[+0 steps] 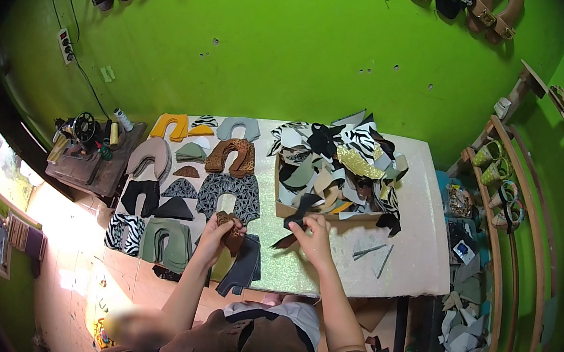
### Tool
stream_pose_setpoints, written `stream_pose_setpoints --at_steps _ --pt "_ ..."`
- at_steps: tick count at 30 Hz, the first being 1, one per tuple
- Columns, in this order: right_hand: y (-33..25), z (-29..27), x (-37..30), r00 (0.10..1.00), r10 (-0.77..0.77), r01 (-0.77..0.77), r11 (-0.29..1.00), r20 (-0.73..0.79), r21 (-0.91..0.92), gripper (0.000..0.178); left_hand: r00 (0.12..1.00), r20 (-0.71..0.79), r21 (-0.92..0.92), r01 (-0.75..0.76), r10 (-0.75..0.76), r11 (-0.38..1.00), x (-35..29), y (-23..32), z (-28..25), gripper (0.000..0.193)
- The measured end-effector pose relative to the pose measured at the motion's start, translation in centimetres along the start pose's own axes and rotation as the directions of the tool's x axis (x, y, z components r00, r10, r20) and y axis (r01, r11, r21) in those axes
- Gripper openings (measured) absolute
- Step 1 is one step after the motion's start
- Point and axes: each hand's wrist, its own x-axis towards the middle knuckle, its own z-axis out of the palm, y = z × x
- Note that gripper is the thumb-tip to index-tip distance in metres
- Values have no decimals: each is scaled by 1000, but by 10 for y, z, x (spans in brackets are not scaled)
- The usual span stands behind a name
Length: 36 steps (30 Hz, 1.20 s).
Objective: Sorting through and organizing various patterned and colored shoe upper components on a work table.
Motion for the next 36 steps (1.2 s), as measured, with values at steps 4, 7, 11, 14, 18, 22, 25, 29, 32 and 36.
stream_pose_setpoints --at_steps 4,7,11,14,18,22,25,29,32,36 --pt "-33 -10 5 919 122 -349 696 376 627 24 999 -11 43 -41 41 998 -5 0 -1 17" --pt "-44 -17 8 776 67 -610 336 628 718 23 995 9 182 -96 96 979 -8 4 9 24" --pt "-51 -10 5 723 -161 -629 248 672 736 21 970 109 300 -240 217 923 -6 4 16 30" --pt "-56 -7 6 681 -109 -588 507 724 630 19 929 161 445 -370 334 816 -5 4 18 44" --pt "-50 -2 6 597 -75 -607 609 799 510 19 901 258 602 -432 348 672 -7 6 25 50" --pt "-49 2 7 555 -54 -671 560 830 486 24 949 251 484 -293 189 825 -12 6 30 51" --pt "-58 -9 12 507 -5 -616 697 862 366 26 948 242 633 -314 205 707 -10 -2 18 44" --pt "-64 -21 17 453 -14 -505 820 892 269 25 955 238 615 -290 178 733 -14 11 17 41" --pt "-48 -20 15 441 -56 -430 863 896 266 26 964 235 580 -244 128 777 -10 12 10 42" --pt "-23 -21 17 557 -83 -173 962 826 213 27 969 247 551 -168 33 818 -8 25 10 45"
